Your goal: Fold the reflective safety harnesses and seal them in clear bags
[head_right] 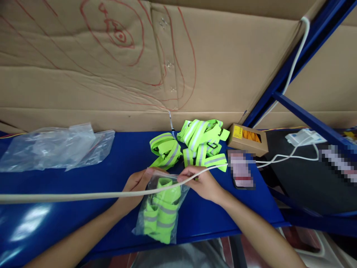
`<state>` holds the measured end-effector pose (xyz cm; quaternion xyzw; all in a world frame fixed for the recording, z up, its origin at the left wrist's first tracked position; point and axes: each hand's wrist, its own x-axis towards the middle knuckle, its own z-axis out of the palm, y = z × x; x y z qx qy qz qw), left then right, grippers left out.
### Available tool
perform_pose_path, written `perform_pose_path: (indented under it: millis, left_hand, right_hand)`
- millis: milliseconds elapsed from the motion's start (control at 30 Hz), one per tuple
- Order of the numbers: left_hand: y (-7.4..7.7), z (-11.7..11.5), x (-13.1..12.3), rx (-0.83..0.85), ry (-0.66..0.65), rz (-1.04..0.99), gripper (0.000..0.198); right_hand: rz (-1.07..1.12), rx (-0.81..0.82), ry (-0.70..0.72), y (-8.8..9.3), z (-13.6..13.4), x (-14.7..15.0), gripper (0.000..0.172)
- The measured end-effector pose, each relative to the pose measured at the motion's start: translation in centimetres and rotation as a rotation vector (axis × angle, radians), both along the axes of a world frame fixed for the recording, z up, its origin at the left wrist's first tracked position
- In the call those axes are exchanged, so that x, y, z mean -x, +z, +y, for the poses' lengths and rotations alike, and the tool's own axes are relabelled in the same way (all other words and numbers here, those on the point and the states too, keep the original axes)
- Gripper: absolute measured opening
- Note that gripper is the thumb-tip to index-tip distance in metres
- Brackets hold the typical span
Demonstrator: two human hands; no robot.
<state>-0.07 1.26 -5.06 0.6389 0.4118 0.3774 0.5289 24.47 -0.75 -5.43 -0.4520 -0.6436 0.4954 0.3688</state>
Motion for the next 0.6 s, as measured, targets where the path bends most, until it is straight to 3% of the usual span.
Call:
perform_pose_path:
  millis: [167,467,600]
  left_hand:
    - [0.1,0.2,0.0,0.038,0.055,-0.013,0.059]
    - [0.5,1.4,0.6,0.23,-0.064,-0.095,0.065]
    - [1.0,2.0,1.5,0.169,-0.258,0.005,0.05]
  right_hand:
    - [0.015,0.05,0.031,0.1,0.5,-0.4,0.037]
    - [0.022,-0.026,-0.009,1.1,-0.3,-0.1,0.033]
    - [0.012,-0.008,-0.046,1.1,-0.2,-0.3,0.047]
